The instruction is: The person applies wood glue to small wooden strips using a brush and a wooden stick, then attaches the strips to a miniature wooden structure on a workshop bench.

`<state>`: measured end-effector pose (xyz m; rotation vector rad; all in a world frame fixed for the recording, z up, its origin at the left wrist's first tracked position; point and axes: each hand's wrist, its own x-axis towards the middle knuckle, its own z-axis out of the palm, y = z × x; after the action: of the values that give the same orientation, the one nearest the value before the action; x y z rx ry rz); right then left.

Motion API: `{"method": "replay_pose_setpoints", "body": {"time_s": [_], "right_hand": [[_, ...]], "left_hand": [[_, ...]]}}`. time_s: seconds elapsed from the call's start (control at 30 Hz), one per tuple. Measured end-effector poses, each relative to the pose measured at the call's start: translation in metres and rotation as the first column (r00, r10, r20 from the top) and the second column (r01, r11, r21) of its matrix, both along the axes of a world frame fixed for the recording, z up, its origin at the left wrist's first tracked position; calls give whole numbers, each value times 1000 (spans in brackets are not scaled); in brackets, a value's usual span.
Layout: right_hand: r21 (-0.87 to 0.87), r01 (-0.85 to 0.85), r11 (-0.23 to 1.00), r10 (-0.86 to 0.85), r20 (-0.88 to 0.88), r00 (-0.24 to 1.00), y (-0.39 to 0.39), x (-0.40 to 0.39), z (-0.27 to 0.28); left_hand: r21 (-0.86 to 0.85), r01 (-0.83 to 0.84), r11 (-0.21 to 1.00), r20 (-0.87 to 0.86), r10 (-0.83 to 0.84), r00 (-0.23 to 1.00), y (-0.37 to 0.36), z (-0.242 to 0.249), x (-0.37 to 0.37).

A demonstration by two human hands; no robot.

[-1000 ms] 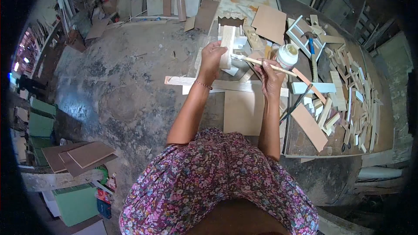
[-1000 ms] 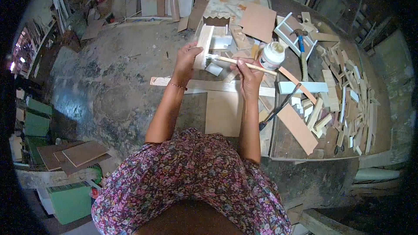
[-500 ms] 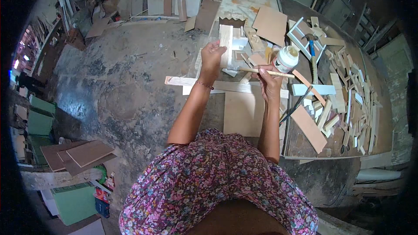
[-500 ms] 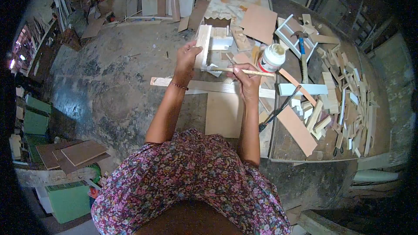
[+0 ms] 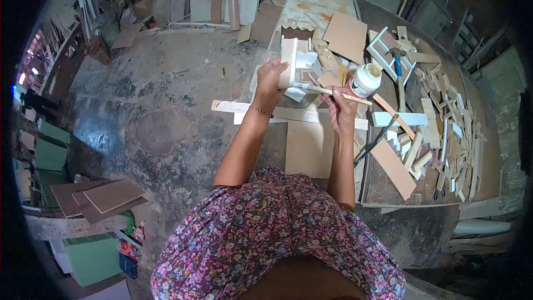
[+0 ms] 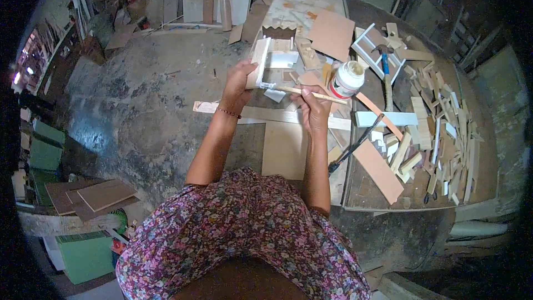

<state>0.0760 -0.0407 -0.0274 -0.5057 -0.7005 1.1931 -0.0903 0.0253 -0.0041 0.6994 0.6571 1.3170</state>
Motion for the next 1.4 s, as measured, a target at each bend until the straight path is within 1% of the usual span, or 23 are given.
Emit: {"method": "replay_pose_setpoints", "body": {"time_s": [0.13,0.23,0.3,0.4,0.53,0.63,0.67,0.7,0.8,0.93,1.03,1.17,1.23,1.33,1.4], "right_hand": [[20,-32,999,32,-20,999,2,2,-1],[19,-20,1000,21,-28,999,4,3,-3],[18,-8,1000,9,-33,999,5,-1,-2],[9,-41,999,41,-45,998,3,-7,1],[32,-66,997,66,-3,998,5,-4,-3],[70,-80,994,76,63,995,3,5,-3],[72,-82,994,75,94,993,4,9,-5],[73,-83,994,74,125,989,4,11,-5],[38,-42,998,39,79,996,3,12,-4],[46,-50,998,46,76,996,2,4,1],[49,-52,997,47,93,995,2,3,1],[30,-30,999,27,100,995,2,9,1],[28,-27,999,24,97,995,3,8,2],[19,-43,999,41,114,993,4,4,3],[10,-44,999,42,131,990,4,3,3]], "left_hand": [[-1,-25,1000,28,25,999,-5,4,2],[-34,-3,999,2,3,1000,-2,-1,1],[-35,8,999,18,-7,1000,-4,0,1],[-45,9,999,16,-9,1000,-7,5,1],[-55,30,998,26,-29,999,-6,5,-1],[-42,50,998,54,-47,997,9,-11,-6],[-47,26,999,41,-24,999,11,-16,-6],[-51,3,999,27,-1,1000,6,-8,-7],[-51,-32,998,17,33,999,2,0,-5],[-25,-6,1000,24,6,1000,3,-4,-3],[-31,-17,999,29,18,999,-1,-1,-4],[37,-49,998,-29,50,998,7,-11,-8],[71,-87,994,-76,93,993,6,-10,-6],[150,-122,981,-99,138,986,-2,-1,-1],[157,-131,979,-109,149,983,-1,-3,0]]}}
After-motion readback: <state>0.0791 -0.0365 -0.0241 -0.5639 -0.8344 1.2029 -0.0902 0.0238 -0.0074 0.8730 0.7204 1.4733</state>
